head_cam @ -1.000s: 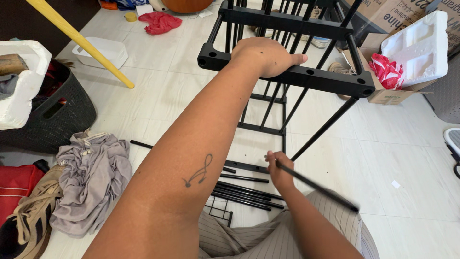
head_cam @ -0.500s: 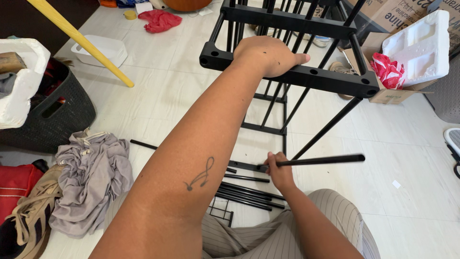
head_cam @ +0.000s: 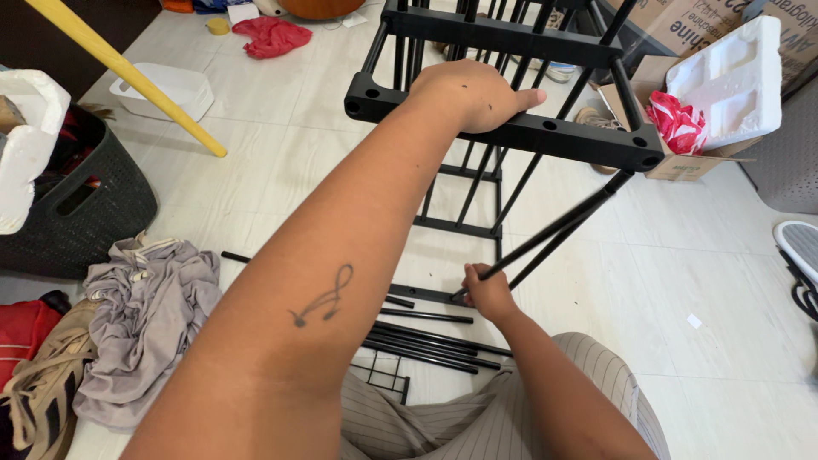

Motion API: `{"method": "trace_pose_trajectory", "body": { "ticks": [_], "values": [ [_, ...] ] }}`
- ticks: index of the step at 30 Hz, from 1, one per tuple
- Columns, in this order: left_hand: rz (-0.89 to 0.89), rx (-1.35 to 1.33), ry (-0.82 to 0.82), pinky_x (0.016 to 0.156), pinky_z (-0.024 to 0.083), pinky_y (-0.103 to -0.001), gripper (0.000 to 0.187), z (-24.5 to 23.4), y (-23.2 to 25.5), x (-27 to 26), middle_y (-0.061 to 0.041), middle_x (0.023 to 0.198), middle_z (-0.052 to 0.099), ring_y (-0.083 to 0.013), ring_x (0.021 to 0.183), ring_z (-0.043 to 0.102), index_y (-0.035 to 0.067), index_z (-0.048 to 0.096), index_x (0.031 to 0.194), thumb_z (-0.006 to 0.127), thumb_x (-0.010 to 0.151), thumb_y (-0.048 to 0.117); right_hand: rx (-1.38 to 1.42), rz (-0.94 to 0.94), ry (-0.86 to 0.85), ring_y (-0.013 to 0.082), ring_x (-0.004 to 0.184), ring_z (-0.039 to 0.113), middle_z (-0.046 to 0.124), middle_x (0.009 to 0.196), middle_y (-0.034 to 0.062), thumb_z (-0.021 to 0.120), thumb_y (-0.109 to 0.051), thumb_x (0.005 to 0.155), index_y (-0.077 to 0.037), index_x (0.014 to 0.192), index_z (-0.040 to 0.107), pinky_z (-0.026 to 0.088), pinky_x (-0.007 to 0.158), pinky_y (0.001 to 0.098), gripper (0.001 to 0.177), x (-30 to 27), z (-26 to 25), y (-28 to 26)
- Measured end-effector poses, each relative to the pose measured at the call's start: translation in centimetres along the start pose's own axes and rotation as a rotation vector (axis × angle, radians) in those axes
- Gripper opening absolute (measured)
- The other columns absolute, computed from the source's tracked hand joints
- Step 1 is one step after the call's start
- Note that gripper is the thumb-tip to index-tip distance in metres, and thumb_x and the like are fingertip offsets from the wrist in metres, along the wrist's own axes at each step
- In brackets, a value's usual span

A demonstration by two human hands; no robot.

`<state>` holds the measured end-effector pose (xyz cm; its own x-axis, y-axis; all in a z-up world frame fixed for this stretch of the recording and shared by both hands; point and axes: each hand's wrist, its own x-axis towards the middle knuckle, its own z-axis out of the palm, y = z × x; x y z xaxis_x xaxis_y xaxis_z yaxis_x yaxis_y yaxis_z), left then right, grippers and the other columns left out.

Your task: The person assembles a black metal shoe rack by inserting vertical poles into horizontal frames and connecting crossbars. They work on the floor, repeatedly inserting and adjusting components to build the structure.

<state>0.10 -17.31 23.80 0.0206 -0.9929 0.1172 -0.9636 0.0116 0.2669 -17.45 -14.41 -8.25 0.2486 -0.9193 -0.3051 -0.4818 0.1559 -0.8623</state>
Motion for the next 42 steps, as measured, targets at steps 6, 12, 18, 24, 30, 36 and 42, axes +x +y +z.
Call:
{"method": "trace_pose_trajectory", "body": {
  "ticks": [6, 12, 18, 24, 30, 36, 42],
  "values": [
    [0.109, -0.054, -0.136, 0.092, 0.054, -0.044, 0.102, -0.7, 2.0, -0.5, -0.019, 0.100, 0.076, -0.0269, 0.098, 0.075, 0.004, 0.082, 0.097, 0.027, 0.087, 0.089, -0.159, 0.036, -0.049, 0.0204, 0.055, 0.063, 0.068, 0.077, 0.0112, 0.056, -0.034, 0.103, 0.001, 0.097, 0.068, 0.054, 0.057, 0.0367, 0.038, 0.5, 1.6, -2.7],
    [0.316, -0.037, -0.281, 0.073, 0.057, -0.035, 0.067, -3.1, 1.4, -3.1, -0.007, 0.086, 0.076, -0.0212, 0.079, 0.075, 0.010, 0.074, 0.098, 0.080, 0.063, 0.066, -0.205, 0.000, -0.069, 0.0199, 0.057, 0.065, 0.068, 0.078, 0.0127, 0.055, -0.036, 0.103, 0.003, 0.095, 0.069, 0.057, 0.059, 0.0361, 0.042, 0.3, 1.9, -3.1],
    [0.347, -0.121, -0.303, 0.072, 0.055, -0.035, 0.044, -3.7, 1.5, -3.0, -0.003, 0.084, 0.077, -0.0175, 0.076, 0.073, 0.013, 0.079, 0.098, 0.089, 0.067, 0.042, -0.138, 0.024, -0.069, 0.0203, 0.057, 0.066, 0.068, 0.079, 0.0115, 0.054, -0.035, 0.103, 0.005, 0.098, 0.069, 0.058, 0.058, 0.0355, 0.043, 0.5, 0.8, -2.3],
    [0.330, -0.106, -0.265, 0.073, 0.056, -0.033, 0.040, -3.7, 2.1, -3.1, -0.004, 0.082, 0.076, -0.0171, 0.075, 0.073, 0.012, 0.079, 0.096, 0.090, 0.070, 0.039, -0.115, 0.018, -0.077, 0.0200, 0.056, 0.066, 0.069, 0.082, 0.0111, 0.053, -0.034, 0.103, 0.002, 0.107, 0.069, 0.058, 0.056, 0.0349, 0.040, 0.9, 1.2, -1.7],
    [0.308, -0.078, -0.208, 0.069, 0.057, -0.033, 0.043, -3.8, 2.8, -3.0, -0.006, 0.077, 0.075, -0.0195, 0.070, 0.072, 0.008, 0.079, 0.090, 0.093, 0.064, 0.039, -0.088, 0.028, -0.067, 0.0204, 0.057, 0.066, 0.069, 0.082, 0.0117, 0.054, -0.033, 0.102, 0.002, 0.107, 0.069, 0.057, 0.056, 0.0351, 0.038, 1.0, 1.0, -1.8],
    [0.318, -0.071, -0.236, 0.067, 0.058, -0.033, 0.046, -3.7, 2.9, -2.3, -0.008, 0.077, 0.075, -0.0198, 0.069, 0.073, 0.006, 0.078, 0.090, 0.093, 0.062, 0.039, -0.151, 0.014, -0.105, 0.0201, 0.057, 0.066, 0.068, 0.079, 0.0126, 0.053, -0.036, 0.104, 0.005, 0.091, 0.066, 0.056, 0.056, 0.0346, 0.045, 0.9, 1.1, -2.1],
    [0.362, -0.052, -0.290, 0.066, 0.057, -0.034, 0.042, -4.3, 2.4, -1.9, -0.006, 0.072, 0.074, -0.0186, 0.065, 0.072, 0.006, 0.078, 0.087, 0.093, 0.063, 0.038, -0.095, 0.035, -0.071, 0.0207, 0.054, 0.065, 0.066, 0.074, 0.0108, 0.053, -0.035, 0.103, 0.001, 0.091, 0.066, 0.056, 0.054, 0.0353, 0.040, 0.7, 0.9, -2.0]
  ]
}}
